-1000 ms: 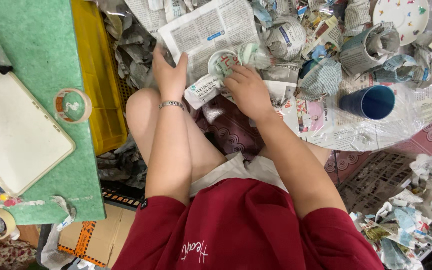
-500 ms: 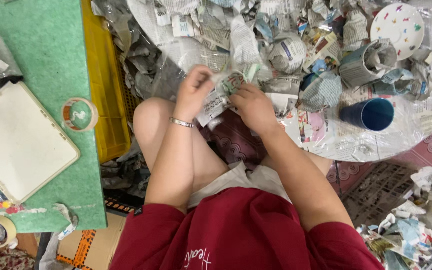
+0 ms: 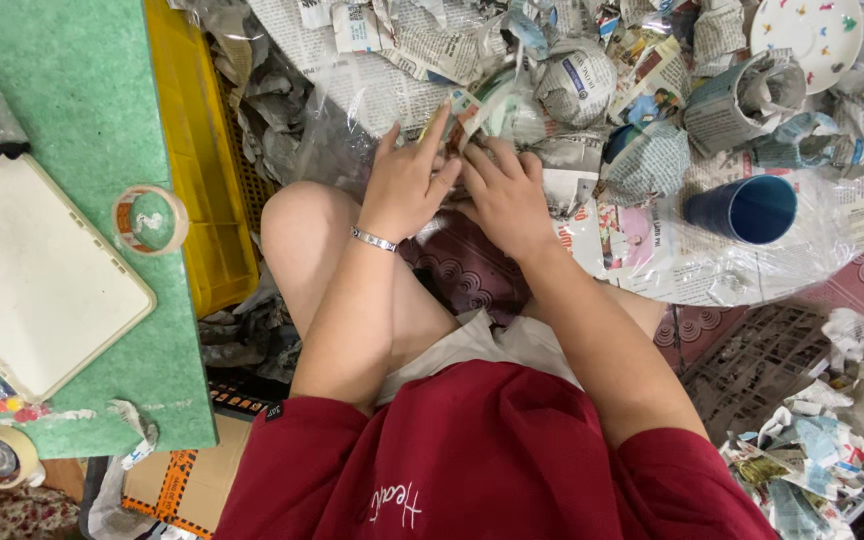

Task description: The person sits cross-legged on the floor and repeatedly wraps small cups with newspaper. They pick up a cup, fold a sheet of newspaper around it, tuck the edges, and place the wrapped cup into a nearby pile. The process is repeated with multiple cups throughout the clip.

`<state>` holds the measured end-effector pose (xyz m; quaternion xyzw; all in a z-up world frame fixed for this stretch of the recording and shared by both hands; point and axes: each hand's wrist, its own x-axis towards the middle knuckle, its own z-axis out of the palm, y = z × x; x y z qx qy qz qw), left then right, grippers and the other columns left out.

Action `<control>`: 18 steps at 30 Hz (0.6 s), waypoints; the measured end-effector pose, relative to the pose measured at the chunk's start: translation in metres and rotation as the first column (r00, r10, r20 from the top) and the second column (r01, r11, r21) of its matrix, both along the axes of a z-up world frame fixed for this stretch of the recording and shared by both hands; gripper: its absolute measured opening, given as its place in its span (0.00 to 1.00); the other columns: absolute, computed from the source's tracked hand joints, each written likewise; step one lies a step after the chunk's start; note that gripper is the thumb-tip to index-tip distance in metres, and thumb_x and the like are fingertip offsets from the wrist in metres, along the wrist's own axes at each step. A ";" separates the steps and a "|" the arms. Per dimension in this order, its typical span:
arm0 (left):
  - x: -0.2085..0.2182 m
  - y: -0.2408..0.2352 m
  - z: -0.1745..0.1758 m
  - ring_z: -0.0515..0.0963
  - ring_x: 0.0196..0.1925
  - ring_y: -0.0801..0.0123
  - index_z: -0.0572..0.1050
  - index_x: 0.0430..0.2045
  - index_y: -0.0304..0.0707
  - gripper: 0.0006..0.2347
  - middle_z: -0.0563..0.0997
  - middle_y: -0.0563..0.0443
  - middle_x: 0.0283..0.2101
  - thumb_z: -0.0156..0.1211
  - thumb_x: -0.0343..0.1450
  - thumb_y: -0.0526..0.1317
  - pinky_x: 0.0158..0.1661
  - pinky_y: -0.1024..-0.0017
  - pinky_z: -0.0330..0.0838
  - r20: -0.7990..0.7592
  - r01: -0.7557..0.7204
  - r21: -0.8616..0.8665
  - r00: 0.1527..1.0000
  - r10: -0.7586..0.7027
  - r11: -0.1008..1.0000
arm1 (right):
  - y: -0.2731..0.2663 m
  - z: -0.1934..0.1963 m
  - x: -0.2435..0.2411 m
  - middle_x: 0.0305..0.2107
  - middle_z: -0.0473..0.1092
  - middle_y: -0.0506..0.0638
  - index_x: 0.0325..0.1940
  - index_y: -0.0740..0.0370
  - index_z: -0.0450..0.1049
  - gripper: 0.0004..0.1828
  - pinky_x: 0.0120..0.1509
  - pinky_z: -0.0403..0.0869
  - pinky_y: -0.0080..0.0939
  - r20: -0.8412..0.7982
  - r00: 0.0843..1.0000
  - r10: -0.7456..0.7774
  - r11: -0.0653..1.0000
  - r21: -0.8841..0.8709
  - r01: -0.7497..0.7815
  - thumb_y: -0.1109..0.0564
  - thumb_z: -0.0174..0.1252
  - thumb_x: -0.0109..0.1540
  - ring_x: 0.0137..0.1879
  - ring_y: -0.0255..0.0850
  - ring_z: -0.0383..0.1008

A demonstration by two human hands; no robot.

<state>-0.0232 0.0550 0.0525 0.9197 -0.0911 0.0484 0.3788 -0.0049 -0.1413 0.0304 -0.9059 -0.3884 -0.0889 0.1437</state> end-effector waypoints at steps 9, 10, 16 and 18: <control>0.003 0.034 0.001 0.84 0.50 0.60 0.68 0.65 0.50 0.20 0.83 0.51 0.56 0.53 0.76 0.32 0.52 0.68 0.77 -0.240 -0.421 -0.139 0.893 0.382 0.897 | 0.001 -0.004 0.005 0.47 0.76 0.38 0.47 0.50 0.80 0.18 0.66 0.59 0.55 0.007 0.999 -0.043 0.995 0.088 0.042 0.58 0.67 0.53 0.65 0.49 0.64; -0.001 0.040 -0.002 0.81 0.57 0.59 0.69 0.65 0.50 0.23 0.80 0.47 0.61 0.55 0.74 0.28 0.57 0.68 0.75 -0.088 -0.325 -0.048 0.943 0.320 0.944 | -0.001 -0.002 0.006 0.46 0.76 0.39 0.46 0.51 0.80 0.18 0.66 0.58 0.56 -0.028 0.999 -0.032 0.992 0.124 0.035 0.59 0.67 0.51 0.64 0.49 0.65; -0.007 0.031 -0.024 0.74 0.68 0.59 0.62 0.70 0.50 0.37 0.72 0.43 0.68 0.64 0.64 0.23 0.65 0.67 0.70 -0.232 -0.029 -0.276 0.972 -0.038 0.961 | -0.018 0.024 0.001 0.46 0.78 0.42 0.44 0.56 0.81 0.18 0.66 0.57 0.54 -0.245 0.968 -0.053 0.919 0.366 0.143 0.66 0.62 0.51 0.62 0.51 0.67; -0.008 0.030 -0.032 0.72 0.69 0.60 0.58 0.72 0.51 0.40 0.68 0.42 0.70 0.64 0.64 0.22 0.65 0.67 0.68 -0.266 -0.034 -0.418 0.960 -0.086 0.908 | -0.027 0.030 -0.002 0.45 0.77 0.42 0.44 0.56 0.81 0.16 0.67 0.59 0.53 -0.323 0.945 -0.047 0.883 0.428 0.191 0.66 0.62 0.54 0.61 0.50 0.68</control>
